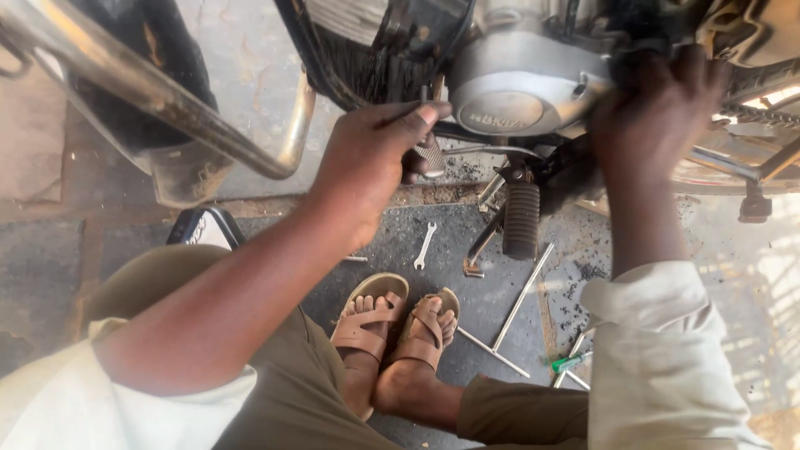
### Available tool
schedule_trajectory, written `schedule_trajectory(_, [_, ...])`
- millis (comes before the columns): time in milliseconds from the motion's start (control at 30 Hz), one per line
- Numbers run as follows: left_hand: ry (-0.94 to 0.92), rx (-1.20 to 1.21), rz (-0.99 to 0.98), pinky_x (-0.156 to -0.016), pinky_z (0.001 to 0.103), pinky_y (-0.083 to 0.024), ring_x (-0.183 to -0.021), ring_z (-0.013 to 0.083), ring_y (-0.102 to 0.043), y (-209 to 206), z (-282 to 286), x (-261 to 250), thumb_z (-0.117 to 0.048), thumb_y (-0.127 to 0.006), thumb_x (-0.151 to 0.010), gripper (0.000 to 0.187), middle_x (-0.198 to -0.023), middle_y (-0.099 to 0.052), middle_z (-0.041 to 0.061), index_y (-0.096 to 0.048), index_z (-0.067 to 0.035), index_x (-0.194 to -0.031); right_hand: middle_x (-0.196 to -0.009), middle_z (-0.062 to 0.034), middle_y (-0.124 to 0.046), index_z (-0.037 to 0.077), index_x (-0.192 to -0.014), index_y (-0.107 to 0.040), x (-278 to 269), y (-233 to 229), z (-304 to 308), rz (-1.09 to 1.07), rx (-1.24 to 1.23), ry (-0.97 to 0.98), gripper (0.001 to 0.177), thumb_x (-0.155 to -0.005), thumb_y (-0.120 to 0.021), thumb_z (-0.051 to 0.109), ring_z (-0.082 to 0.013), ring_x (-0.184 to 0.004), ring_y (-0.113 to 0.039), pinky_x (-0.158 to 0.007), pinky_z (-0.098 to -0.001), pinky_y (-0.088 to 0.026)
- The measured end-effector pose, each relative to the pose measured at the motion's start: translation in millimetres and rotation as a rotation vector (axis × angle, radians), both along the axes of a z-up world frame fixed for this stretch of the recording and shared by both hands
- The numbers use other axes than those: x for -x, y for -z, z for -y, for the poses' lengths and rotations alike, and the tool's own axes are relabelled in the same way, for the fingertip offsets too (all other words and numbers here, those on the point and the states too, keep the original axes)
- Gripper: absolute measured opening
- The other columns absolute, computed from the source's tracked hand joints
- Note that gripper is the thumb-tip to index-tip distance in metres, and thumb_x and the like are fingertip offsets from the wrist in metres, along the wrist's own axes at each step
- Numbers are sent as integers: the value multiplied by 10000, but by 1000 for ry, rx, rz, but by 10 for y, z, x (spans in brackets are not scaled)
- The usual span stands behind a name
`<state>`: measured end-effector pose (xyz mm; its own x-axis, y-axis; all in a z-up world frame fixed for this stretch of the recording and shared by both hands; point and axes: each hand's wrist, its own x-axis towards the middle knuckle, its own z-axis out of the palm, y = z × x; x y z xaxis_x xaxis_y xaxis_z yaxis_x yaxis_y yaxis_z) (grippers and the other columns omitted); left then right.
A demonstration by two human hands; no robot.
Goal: Repairing and cleaning the engine case components of a motorcycle using a T-handle wrench and rags.
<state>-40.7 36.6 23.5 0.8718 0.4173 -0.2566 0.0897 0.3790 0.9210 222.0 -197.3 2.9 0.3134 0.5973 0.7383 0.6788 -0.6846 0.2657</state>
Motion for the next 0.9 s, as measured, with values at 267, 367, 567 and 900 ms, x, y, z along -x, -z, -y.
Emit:
schedule_trajectory(267, [209,-14,-69,-501,291,-513,-574,144,-587,828,495,-558,-120,-529,-984,220,-849,-701,103,-698,-29,-1093,-1160,-163,-661,23,-1144,-742,1261,128,-13,-1447,-744,-787,209,-975,-670,123,-256,-1058,-618,-915,-343,-517])
schedule_trajectory(367, [216,-76,-146,-448,314,-504,-524,155,-625,792,812,-587,-99,-553,-961,193,-746,-714,154,-707,15,-983,-1265,-100,-677,55,-1227,-717,1612,100,-255,-1536,-717,-1052,295,-1024,-629,251,-214,-1210,-630,-1098,-349,-508])
schedule_trajectory(567, [324,-107,-163,-413,375,-476,-494,209,-619,719,915,-375,-78,-597,-947,166,-654,-670,142,-686,57,-914,-1164,-165,-660,-4,-1218,-722,1381,363,-54,-840,-89,-580,350,-1156,-524,277,-293,-1079,-615,-942,-415,-492])
schedule_trajectory(900, [455,-483,-182,-757,400,-638,-802,263,-782,827,817,-510,-104,-569,-1020,122,-891,-764,125,-685,-68,-1025,-1037,-60,-724,140,-1149,-733,1479,211,9,-1823,-1179,-457,324,-943,-593,347,-179,-873,-717,-796,-325,-620])
